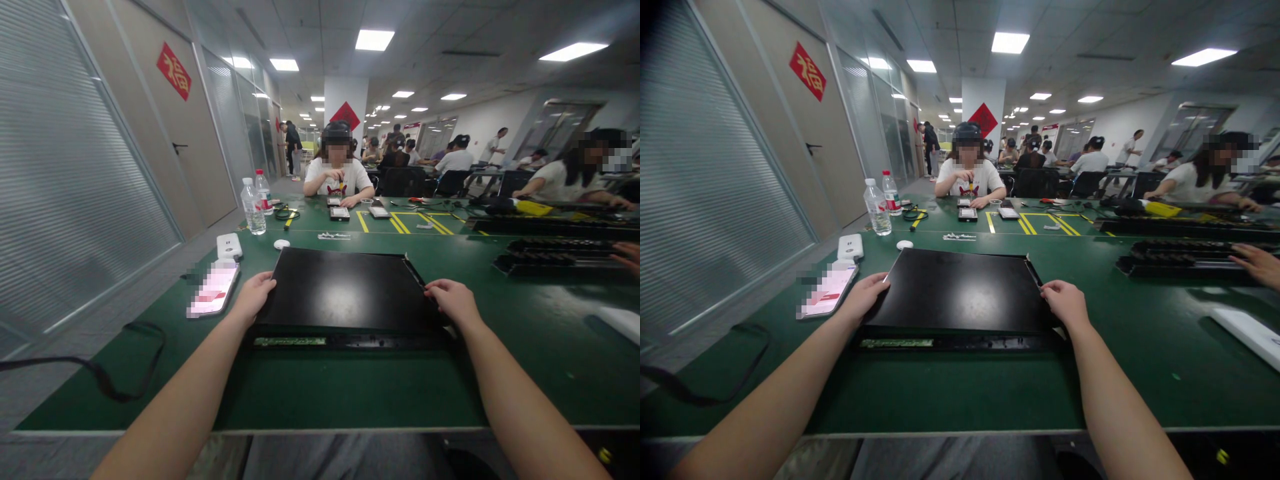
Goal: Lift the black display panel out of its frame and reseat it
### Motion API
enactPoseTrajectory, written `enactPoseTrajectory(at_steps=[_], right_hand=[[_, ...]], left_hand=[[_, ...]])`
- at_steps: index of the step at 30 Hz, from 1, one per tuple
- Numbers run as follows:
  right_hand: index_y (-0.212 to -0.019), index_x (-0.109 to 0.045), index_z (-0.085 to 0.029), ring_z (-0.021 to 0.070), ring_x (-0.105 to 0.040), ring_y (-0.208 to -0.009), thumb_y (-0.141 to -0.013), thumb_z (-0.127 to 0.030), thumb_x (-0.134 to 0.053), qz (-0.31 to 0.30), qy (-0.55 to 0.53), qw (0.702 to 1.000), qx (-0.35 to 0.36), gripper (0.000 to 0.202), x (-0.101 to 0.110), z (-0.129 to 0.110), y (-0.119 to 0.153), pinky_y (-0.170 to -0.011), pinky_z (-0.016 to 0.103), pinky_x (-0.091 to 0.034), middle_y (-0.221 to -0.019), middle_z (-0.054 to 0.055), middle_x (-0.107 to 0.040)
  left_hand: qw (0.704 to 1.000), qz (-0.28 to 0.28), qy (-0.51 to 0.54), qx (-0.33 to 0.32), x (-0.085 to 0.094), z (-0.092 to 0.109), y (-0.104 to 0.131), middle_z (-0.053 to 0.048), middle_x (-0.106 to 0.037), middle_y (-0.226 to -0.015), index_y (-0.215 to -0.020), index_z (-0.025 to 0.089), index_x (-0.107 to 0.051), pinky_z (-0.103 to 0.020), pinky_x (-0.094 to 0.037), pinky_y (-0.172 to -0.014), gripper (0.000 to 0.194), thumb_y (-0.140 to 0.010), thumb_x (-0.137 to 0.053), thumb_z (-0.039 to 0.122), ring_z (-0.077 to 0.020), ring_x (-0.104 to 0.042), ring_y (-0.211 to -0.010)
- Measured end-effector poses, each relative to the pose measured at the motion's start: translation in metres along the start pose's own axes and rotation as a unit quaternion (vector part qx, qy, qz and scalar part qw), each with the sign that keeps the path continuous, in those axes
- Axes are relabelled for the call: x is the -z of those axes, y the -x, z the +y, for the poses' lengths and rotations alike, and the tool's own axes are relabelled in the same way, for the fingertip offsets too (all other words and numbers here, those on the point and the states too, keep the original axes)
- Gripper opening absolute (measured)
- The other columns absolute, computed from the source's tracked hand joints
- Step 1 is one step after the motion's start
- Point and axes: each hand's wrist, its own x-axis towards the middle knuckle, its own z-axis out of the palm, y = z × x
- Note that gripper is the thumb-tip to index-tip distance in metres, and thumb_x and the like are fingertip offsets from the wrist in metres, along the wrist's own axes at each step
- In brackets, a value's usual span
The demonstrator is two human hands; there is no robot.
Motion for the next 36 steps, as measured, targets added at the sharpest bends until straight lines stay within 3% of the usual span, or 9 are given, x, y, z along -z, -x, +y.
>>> enactPoseTrajectory(at_steps=[7,14,20,32,36], right_hand=[[-0.086,-0.08,-0.021,0.0191,-0.067,-0.066,-0.077,-0.027,-0.061,0.012,0.018,1.0,0.004,0.022,0.003,0.002,-0.002,-0.06,0.03,-0.051,-0.079,0.005,-0.079],[-0.09,-0.079,-0.02,0.0151,-0.063,-0.054,-0.08,-0.027,-0.061,0.013,0.014,1.0,-0.001,0.022,0.003,-0.004,0.005,-0.054,0.027,-0.049,-0.077,0.004,-0.078],[-0.089,-0.079,-0.02,0.012,-0.059,-0.047,-0.08,-0.025,-0.061,0.015,0.014,1.0,0.008,0.021,0.002,-0.006,0.007,-0.052,0.026,-0.048,-0.077,0.003,-0.078],[-0.085,-0.079,-0.02,0.0136,-0.06,-0.052,-0.078,-0.024,-0.061,0.012,0.012,1.0,0.007,0.02,0.004,-0.007,0.007,-0.052,0.027,-0.049,-0.08,0.005,-0.079],[-0.087,-0.079,-0.02,0.0135,-0.06,-0.051,-0.08,-0.025,-0.06,0.01,0.022,1.0,0.002,0.02,0.005,-0.008,0.007,-0.053,0.028,-0.049,-0.082,0.004,-0.079]], left_hand=[[1.0,-0.021,0.007,0.012,-0.002,0.006,0.006,-0.005,-0.083,-0.078,-0.113,0.014,-0.077,-0.029,-0.062,-0.075,0.031,-0.089,-0.06,0.005,-0.0216,-0.08,-0.079],[0.999,-0.029,0.004,0.015,-0.003,0.006,0.007,-0.005,-0.083,-0.077,-0.118,0.013,-0.075,-0.03,-0.062,-0.076,0.033,-0.093,-0.055,0.005,-0.0215,-0.08,-0.077],[1.0,-0.017,0.006,0.002,-0.002,0.0,0.001,-0.004,-0.083,-0.081,-0.117,0.013,-0.075,-0.031,-0.061,-0.081,0.033,-0.09,-0.059,0.006,-0.0218,-0.08,-0.082],[1.0,-0.019,0.007,0.004,-0.001,0.0,0.002,-0.005,-0.083,-0.079,-0.112,0.016,-0.078,-0.029,-0.062,-0.07,0.03,-0.087,-0.065,0.007,-0.0217,-0.079,-0.072],[1.0,-0.015,0.004,0.004,0.001,0.001,0.001,-0.007,-0.083,-0.084,-0.116,0.017,-0.078,-0.032,-0.063,-0.073,0.033,-0.086,-0.068,0.011,-0.0225,-0.079,-0.073]])
